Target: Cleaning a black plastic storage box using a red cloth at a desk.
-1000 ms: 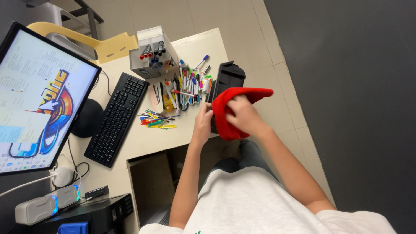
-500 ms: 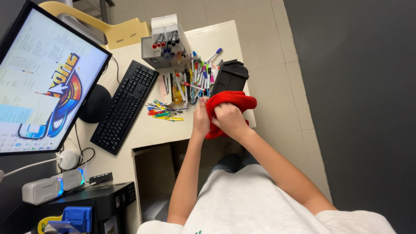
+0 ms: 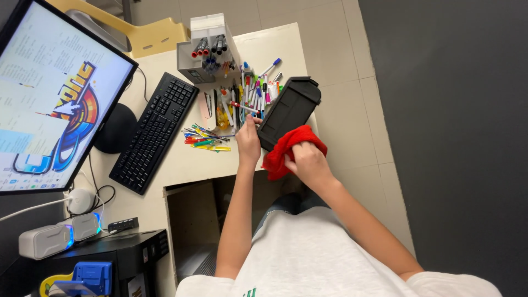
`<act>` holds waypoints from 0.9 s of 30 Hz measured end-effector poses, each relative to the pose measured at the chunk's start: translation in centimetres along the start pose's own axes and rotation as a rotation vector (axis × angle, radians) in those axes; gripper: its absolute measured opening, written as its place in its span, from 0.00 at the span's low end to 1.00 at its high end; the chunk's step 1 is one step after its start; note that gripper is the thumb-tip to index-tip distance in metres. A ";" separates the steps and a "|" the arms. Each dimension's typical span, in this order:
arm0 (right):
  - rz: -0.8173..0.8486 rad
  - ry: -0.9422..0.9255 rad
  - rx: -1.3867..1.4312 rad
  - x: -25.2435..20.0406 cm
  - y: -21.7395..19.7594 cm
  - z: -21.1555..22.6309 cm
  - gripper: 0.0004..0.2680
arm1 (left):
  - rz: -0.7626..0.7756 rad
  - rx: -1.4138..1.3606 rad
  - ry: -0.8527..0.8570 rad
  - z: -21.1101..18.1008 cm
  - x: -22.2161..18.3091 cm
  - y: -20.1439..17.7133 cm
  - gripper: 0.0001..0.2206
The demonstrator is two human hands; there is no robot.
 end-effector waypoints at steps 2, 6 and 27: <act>0.007 0.023 0.057 -0.3 -1.3 -1.8 0.09 | 0.025 0.022 -0.007 -0.6 0.5 0.4 0.27; -0.144 -0.008 0.381 -0.4 -5.6 -2.3 0.10 | 0.085 0.142 -0.034 0.1 1.3 1.3 0.26; 0.094 -0.324 0.158 5.9 -2.5 2.6 0.06 | 0.124 0.113 -0.078 0.5 1.3 1.7 0.28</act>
Point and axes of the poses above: each hand's wrist, its own x-axis towards the middle knuckle, its own y-axis out of the palm, z = x × y, the point moved 10 cm from there along x, towards the middle knuckle, and after that the axes turned 13 degrees about x, right-handed, at the moved point
